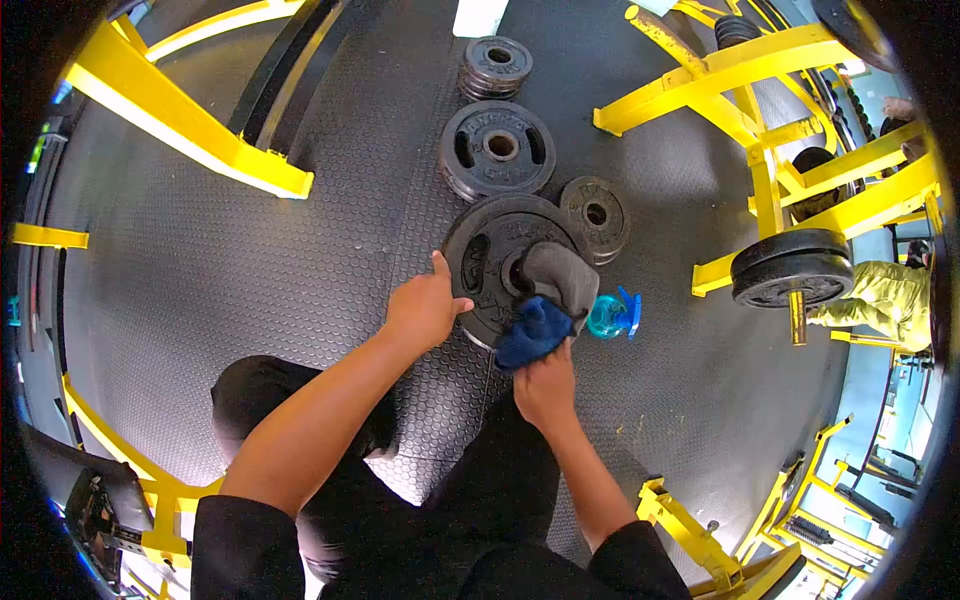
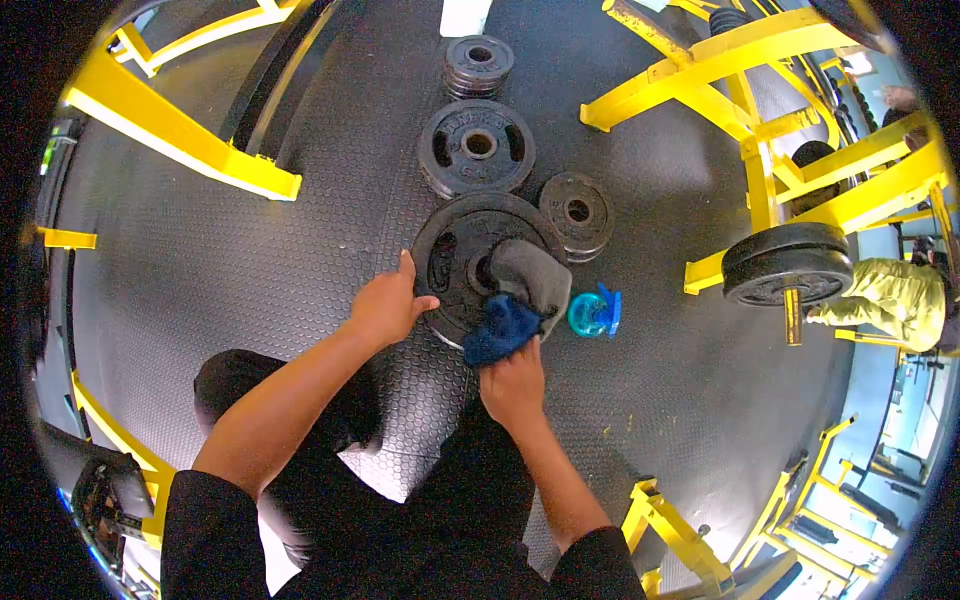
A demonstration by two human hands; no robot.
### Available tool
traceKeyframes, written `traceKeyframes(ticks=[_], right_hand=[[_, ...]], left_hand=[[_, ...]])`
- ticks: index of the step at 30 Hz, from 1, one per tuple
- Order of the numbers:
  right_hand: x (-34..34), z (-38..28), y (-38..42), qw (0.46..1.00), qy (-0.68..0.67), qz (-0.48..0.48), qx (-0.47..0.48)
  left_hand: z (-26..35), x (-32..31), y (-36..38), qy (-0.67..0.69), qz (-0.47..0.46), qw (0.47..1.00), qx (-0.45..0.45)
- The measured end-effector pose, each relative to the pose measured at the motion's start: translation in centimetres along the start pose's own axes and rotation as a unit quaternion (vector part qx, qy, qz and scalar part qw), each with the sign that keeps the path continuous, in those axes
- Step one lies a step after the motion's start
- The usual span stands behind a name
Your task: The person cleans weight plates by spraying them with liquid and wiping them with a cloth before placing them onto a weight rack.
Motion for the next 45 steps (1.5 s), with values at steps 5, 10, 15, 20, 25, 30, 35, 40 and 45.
traceKeyframes(ticks=[5,10,15,20,25,30,35,40,45], right_hand=[[-2.2,-4.0,-7.0,0.985,0.009,-0.088,0.149],[-0.6,-2.7,-13.7,0.978,0.060,-0.086,0.181],[1.6,0.8,-15.4,0.978,0.076,-0.100,0.167],[3.2,13.3,-14.8,0.980,-0.038,-0.168,-0.097],[-3.8,17.3,-5.0,0.970,-0.164,-0.134,-0.122],[-3.1,8.0,-0.3,0.980,-0.143,0.069,-0.120],[-0.3,6.2,-4.3,0.990,-0.002,-0.031,-0.136],[1.7,7.9,-8.6,0.997,-0.012,0.070,-0.038],[2.3,8.4,-13.0,0.995,0.016,0.089,-0.047]], left_hand=[[-1.1,-1.0,-1.3,-0.025,-0.022,0.999,-0.038],[-0.9,-0.4,-0.8,-0.023,-0.036,0.999,-0.019],[-0.4,0.1,0.1,-0.013,-0.045,0.999,-0.005],[-0.4,0.2,0.3,-0.007,-0.033,0.999,0.011],[-0.6,0.1,-0.6,-0.013,-0.032,0.999,-0.002],[-0.3,0.2,-0.4,-0.015,-0.043,0.999,0.007],[-0.6,0.0,-0.9,-0.016,-0.028,0.999,-0.009],[-0.5,-0.4,-0.5,-0.008,-0.010,1.000,-0.013],[0.4,-0.2,0.0,-0.016,-0.019,1.000,-0.002]])
Point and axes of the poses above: each hand's wrist, its own y-axis away from the middle knuckle, its own x-axis out of the back of the hand, z = x × y, the point moved 9 cm from there along -y, towards the middle knuckle, and after that the axes turned 15 degrees about -z, right-handed, at the moved point
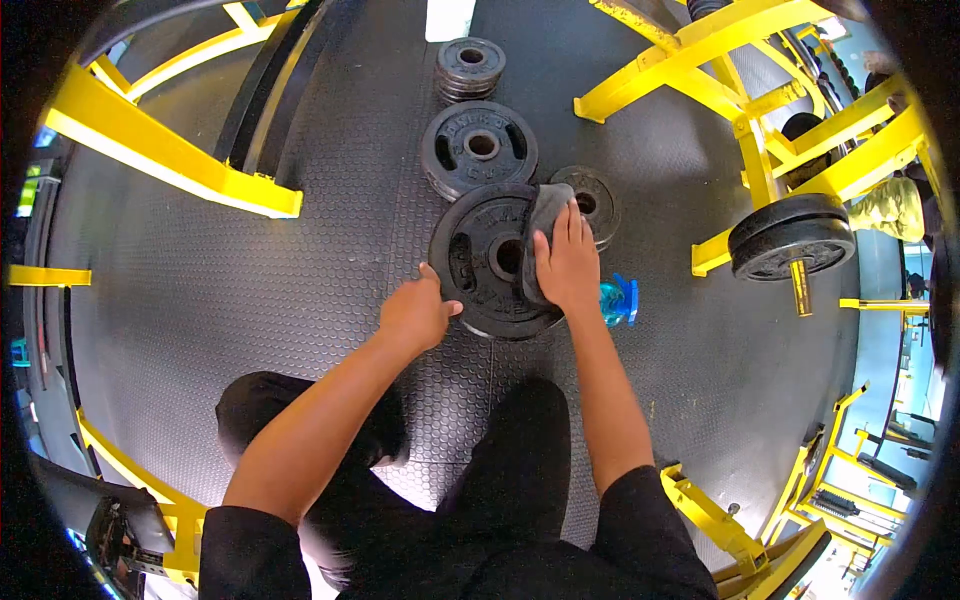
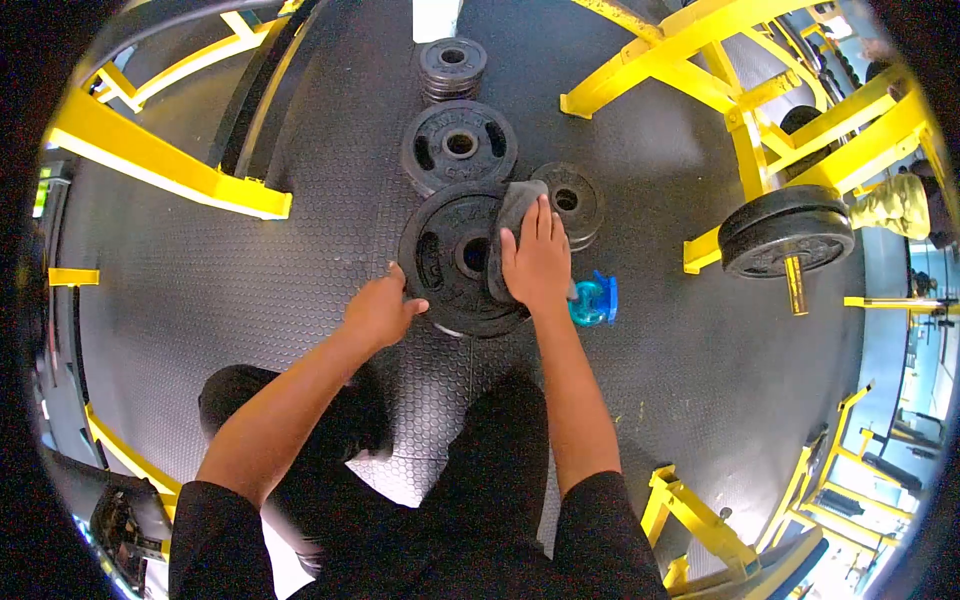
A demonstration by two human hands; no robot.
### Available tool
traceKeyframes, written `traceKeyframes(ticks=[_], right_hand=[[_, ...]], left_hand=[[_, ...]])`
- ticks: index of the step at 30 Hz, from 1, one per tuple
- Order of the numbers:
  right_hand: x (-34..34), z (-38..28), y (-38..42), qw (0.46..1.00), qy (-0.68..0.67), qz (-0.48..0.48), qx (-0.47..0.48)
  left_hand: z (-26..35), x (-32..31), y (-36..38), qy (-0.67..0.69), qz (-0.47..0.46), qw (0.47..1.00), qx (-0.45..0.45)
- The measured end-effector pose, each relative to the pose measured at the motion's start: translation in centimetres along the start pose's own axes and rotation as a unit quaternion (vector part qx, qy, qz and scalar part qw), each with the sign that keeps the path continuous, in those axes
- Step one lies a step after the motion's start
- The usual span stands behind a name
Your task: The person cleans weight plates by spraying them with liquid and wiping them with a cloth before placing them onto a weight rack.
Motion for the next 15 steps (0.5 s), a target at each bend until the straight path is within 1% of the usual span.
traceKeyframes(ticks=[2,3,4,6,8,10,11,12,14,15], right_hand=[[0.1,-1.0,-2.2,0.997,0.052,-0.016,-0.053],[-0.2,-1.5,-3.2,0.995,0.087,-0.003,-0.056],[-0.3,-2.2,-4.3,0.995,0.087,-0.003,-0.053],[-0.7,-4.8,-5.8,0.993,0.120,-0.006,0.002],[-1.6,-6.8,-6.6,0.995,0.097,-0.025,0.013],[-2.6,-10.0,-6.7,0.990,0.079,-0.055,0.102],[-3.2,-11.5,-6.1,0.985,0.077,-0.082,0.130],[-3.5,-12.3,-5.3,0.985,0.077,-0.081,0.131],[-4.3,-14.5,-2.9,0.975,0.042,-0.092,0.199],[-4.2,-14.9,-1.9,0.975,0.044,-0.088,0.201]], left_hand=[[0.2,0.2,0.1,0.019,-0.011,1.000,0.020],[0.1,0.1,0.0,0.021,-0.009,1.000,0.021],[0.0,0.1,-0.2,0.023,0.000,1.000,0.016],[-0.2,0.0,-0.3,0.027,0.008,0.999,0.016],[0.0,-0.1,-0.3,0.016,0.012,1.000,-0.002],[0.1,0.0,-0.1,0.022,0.013,1.000,-0.001],[0.1,0.1,0.0,0.028,0.017,0.999,-0.002],[0.0,0.0,-0.1,0.029,0.017,0.999,-0.002],[-0.7,-0.6,-0.6,0.052,0.041,0.998,-0.015],[-2.0,-1.3,-1.7,0.051,0.043,0.998,-0.013]])
Point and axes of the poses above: each hand's wrist, its own y-axis away from the middle knuckle, its own x-axis out of the back of the hand, z = x × y, the point moved 9 cm from there along -y, towards the middle knuckle, and after that the axes turned 15 degrees about -z, right-handed, at the moved point
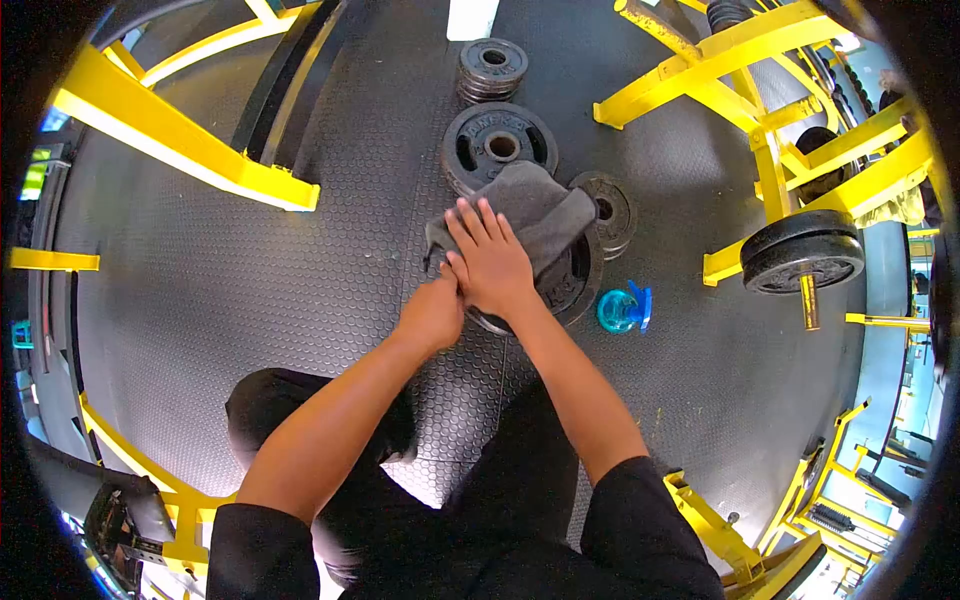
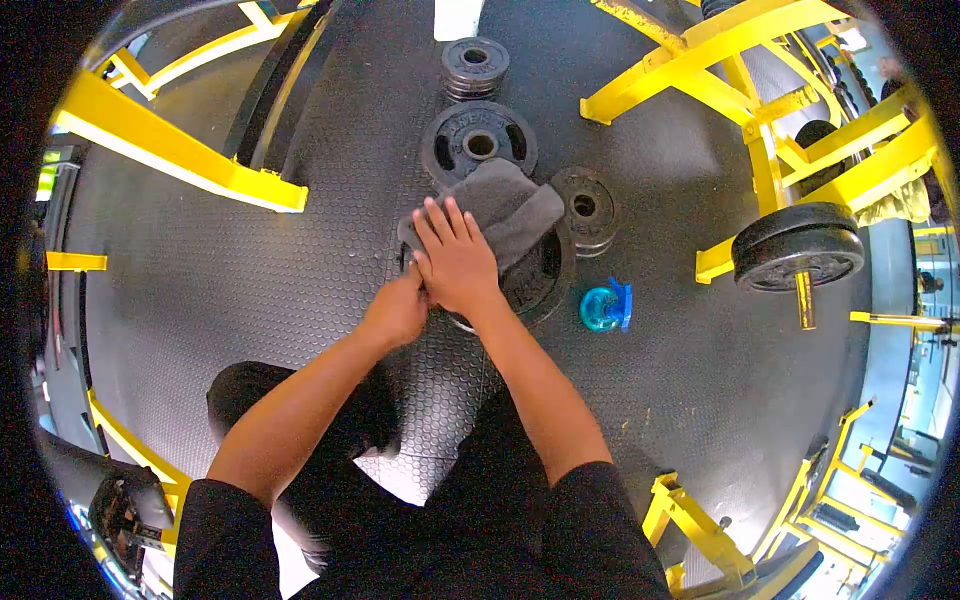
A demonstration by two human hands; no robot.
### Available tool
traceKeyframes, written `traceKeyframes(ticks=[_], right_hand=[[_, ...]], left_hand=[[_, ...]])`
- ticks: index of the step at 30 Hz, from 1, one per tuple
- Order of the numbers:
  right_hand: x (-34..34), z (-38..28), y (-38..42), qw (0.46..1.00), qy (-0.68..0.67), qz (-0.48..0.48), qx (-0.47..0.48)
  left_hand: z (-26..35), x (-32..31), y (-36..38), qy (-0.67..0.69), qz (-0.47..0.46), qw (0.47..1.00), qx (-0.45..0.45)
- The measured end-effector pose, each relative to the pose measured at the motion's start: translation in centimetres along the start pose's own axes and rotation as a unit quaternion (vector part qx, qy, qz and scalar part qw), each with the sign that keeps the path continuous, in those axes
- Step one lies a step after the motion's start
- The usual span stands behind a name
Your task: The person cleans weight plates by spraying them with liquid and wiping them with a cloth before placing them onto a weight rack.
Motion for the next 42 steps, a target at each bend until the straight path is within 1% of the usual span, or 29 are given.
traceKeyframes(ticks=[1,2,3,4,5,7,9,10,13,14,15,16,17,18,19,20,21,22,24,27,29,30,32,33,35,37,39,41,42], right_hand=[[0.3,-0.7,1.0,1.000,0.000,0.001,0.002],[0.3,-1.2,2.0,0.999,-0.024,-0.024,0.000],[0.2,-1.5,3.1,0.998,-0.048,-0.050,-0.003],[0.0,-2.2,4.3,0.998,-0.043,-0.054,0.001],[-0.1,-2.5,5.5,0.998,-0.042,-0.055,-0.001],[-0.3,-3.4,7.9,0.995,-0.030,-0.094,-0.002],[0.1,-3.7,10.3,0.995,-0.035,-0.089,-0.005],[-0.1,-3.7,11.8,0.995,-0.032,-0.093,0.001],[-0.3,-2.1,15.5,0.994,-0.025,-0.109,0.007],[-0.4,-0.2,16.6,0.992,-0.058,-0.106,-0.032],[-0.5,1.7,17.4,0.988,-0.092,-0.103,-0.071],[-0.4,2.8,17.8,0.988,-0.091,-0.105,-0.067],[-0.1,4.4,18.2,0.987,-0.095,-0.088,-0.096],[0.1,5.9,18.4,0.984,-0.099,-0.072,-0.126],[-0.2,6.8,18.0,0.985,-0.100,-0.074,-0.124],[0.0,8.4,17.5,0.982,-0.109,-0.034,-0.152],[0.5,10.0,16.8,0.977,-0.118,0.005,-0.178],[0.8,10.9,15.6,0.977,-0.118,0.002,-0.175],[1.8,12.8,12.4,0.984,-0.094,0.009,-0.152],[1.8,15.6,8.0,0.982,-0.124,0.027,-0.143],[1.6,17.6,6.2,0.957,-0.221,0.036,-0.185],[2.1,17.5,5.9,0.958,-0.219,0.034,-0.182],[2.4,18.3,6.5,0.923,-0.297,0.031,-0.243],[2.3,18.0,6.9,0.925,-0.294,0.030,-0.240],[1.3,18.9,10.7,0.882,-0.314,0.070,-0.343],[0.9,17.7,14.1,0.873,-0.302,0.126,-0.360],[-0.3,15.9,18.0,0.847,-0.299,0.118,-0.423],[-3.4,14.6,22.8,0.827,-0.317,0.116,-0.450],[-3.3,13.1,24.6,0.825,-0.314,0.121,-0.455]], left_hand=[[-1.2,-0.5,-1.4,0.083,0.005,0.993,-0.078],[-1.6,-0.2,-2.0,0.165,0.009,0.974,-0.157],[-1.6,0.5,-2.0,0.165,0.010,0.973,-0.160],[-3.4,-0.1,-2.2,0.383,-0.054,0.919,-0.074],[-4.3,-1.8,-1.7,0.578,-0.115,0.808,0.017],[-3.3,-1.5,-1.4,0.593,-0.132,0.794,0.012],[-3.1,-1.2,-1.3,0.621,-0.121,0.771,0.069],[-2.6,-0.5,-0.9,0.604,-0.109,0.786,0.075],[-2.2,-0.1,-0.7,0.584,-0.093,0.802,0.085],[-1.9,-0.2,-0.6,0.586,-0.092,0.800,0.085],[-1.3,0.1,-0.3,0.560,-0.094,0.818,0.086],[-0.8,0.2,-0.1,0.534,-0.096,0.835,0.088],[-0.5,0.1,0.0,0.537,-0.094,0.833,0.090],[-0.4,0.4,0.1,0.504,-0.079,0.855,0.096],[-0.5,0.7,0.1,0.468,-0.063,0.876,0.100],[-1.4,-0.1,-0.8,0.471,-0.062,0.874,0.101],[-2.0,0.4,-2.4,0.365,0.001,0.930,0.037],[-1.2,1.7,-2.5,0.250,0.062,0.966,-0.027],[-1.2,1.5,-2.6,0.227,0.052,0.972,-0.010],[-0.3,2.1,-1.6,0.185,0.041,0.982,0.013],[-0.1,2.1,-1.5,0.170,0.044,0.984,0.016],[-0.2,2.1,-1.6,0.166,0.047,0.985,0.013],[-0.4,1.8,-1.6,0.166,0.052,0.985,0.011],[-0.2,1.8,-1.6,0.157,0.059,0.986,0.006],[0.2,2.1,-1.6,0.151,0.069,0.986,-0.003],[0.5,1.5,-1.9,0.126,0.019,0.992,0.023],[1.7,1.3,-1.0,0.130,0.024,0.991,0.016],[2.8,1.4,-0.3,0.132,0.026,0.991,0.004],[3.1,1.3,0.0,0.129,0.018,0.991,0.004]])
Point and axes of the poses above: each hand's wrist, its own y-axis away from the middle knuckle, its own x-axis out of the back of the hand, z = x × y, the point moved 9 cm from there along -y, towards the middle knuckle, and after that the axes turned 15 degrees about -z, right-handed, at the moved point
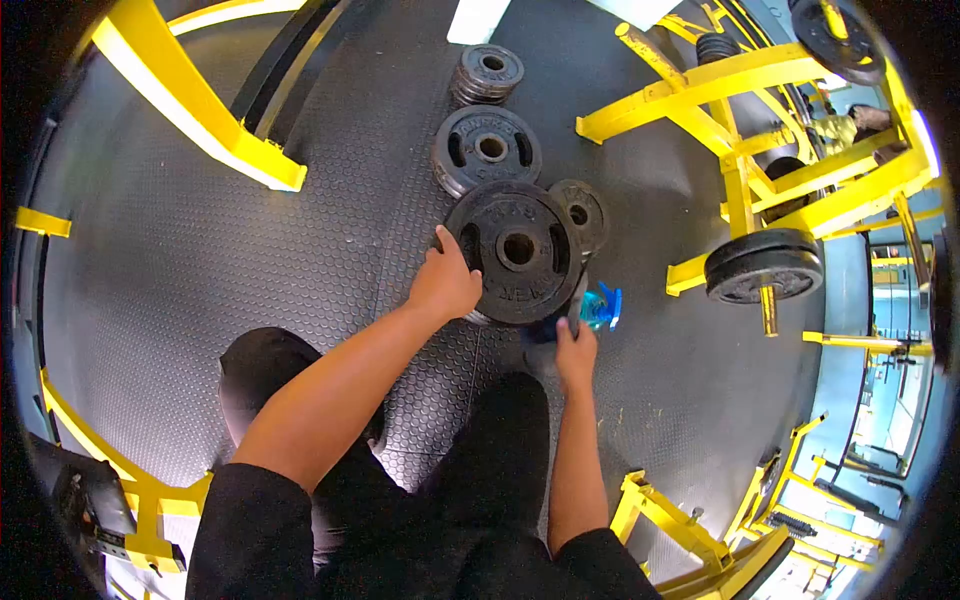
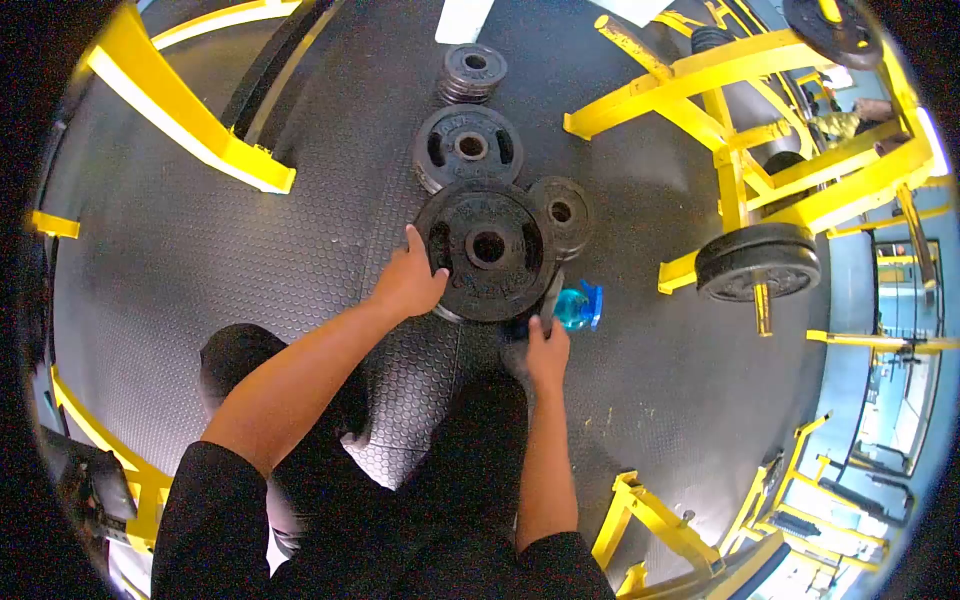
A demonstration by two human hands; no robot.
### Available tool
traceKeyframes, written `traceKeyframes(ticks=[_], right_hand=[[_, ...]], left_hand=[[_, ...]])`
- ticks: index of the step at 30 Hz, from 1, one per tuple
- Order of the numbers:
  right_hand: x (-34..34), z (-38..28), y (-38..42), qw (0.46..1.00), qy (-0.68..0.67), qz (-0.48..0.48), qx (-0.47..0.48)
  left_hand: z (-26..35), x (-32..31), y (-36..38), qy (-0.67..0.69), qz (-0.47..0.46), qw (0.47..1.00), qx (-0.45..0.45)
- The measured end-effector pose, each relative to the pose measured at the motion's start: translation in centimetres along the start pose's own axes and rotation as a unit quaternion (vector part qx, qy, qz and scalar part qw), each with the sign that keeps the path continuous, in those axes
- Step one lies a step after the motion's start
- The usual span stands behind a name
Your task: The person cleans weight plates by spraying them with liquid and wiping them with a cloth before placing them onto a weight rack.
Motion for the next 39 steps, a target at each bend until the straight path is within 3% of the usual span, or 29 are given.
traceKeyframes(ticks=[3,5,7,9,10,12,13,15,20,30,32,34,37,39], right_hand=[[1.2,-0.6,3.3,0.999,-0.011,-0.004,-0.052],[3.2,-3.4,2.4,0.999,0.016,0.012,-0.038],[3.3,-5.5,-0.6,0.996,0.051,-0.031,-0.067],[3.0,-9.2,-4.5,0.982,0.183,-0.029,0.027],[3.0,-10.2,-6.3,0.982,0.184,-0.037,0.018],[0.5,-11.6,-9.2,0.968,0.170,-0.182,0.019],[0.2,-11.8,-10.6,0.968,0.167,-0.188,0.005],[-1.5,-9.5,-12.4,0.910,0.257,-0.295,-0.135],[-2.0,-8.6,-12.8,0.880,0.310,-0.309,-0.185],[-1.6,-9.6,-12.8,0.883,0.220,-0.370,-0.186],[-1.2,-9.2,-11.6,0.901,0.194,-0.338,-0.189],[-0.8,-8.7,-9.6,0.915,0.176,-0.326,-0.160],[2.7,-11.6,-5.0,0.908,0.129,-0.336,-0.215],[5.5,-14.3,-2.0,0.925,0.074,-0.313,-0.202]], left_hand=[[0.5,-0.2,0.2,0.002,-0.007,1.000,0.009],[0.1,0.3,-0.4,0.010,-0.005,1.000,0.028],[-1.0,0.9,-1.2,0.051,0.044,0.997,0.026],[-2.7,0.9,-2.4,0.086,0.049,0.995,-0.009],[-2.5,1.4,-2.5,0.121,0.064,0.989,-0.051],[-2.4,0.9,-2.5,0.131,0.069,0.989,-0.016],[-2.5,1.3,-2.3,0.141,0.086,0.986,0.010],[-2.4,1.5,-2.3,0.138,0.068,0.988,0.026],[-2.5,1.2,-3.1,0.113,0.036,0.992,0.036],[-1.6,2.1,-3.7,0.102,0.043,0.992,0.064],[-3.6,0.7,-4.4,0.119,0.008,0.991,0.062],[-2.0,3.0,-2.5,0.071,0.009,0.994,0.083],[1.5,6.4,1.3,0.053,-0.039,0.994,0.083],[3.8,8.8,4.1,0.020,-0.080,0.993,0.088]])
Point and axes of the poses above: each hand's wrist, its own y-axis away from the middle knuckle, its own x-axis out of the back of the hand, z = x × y, the point moved 9 cm from there along -y, towards the middle knuckle, and after that the axes turned 15 degrees about -z, right-handed, at the moved point
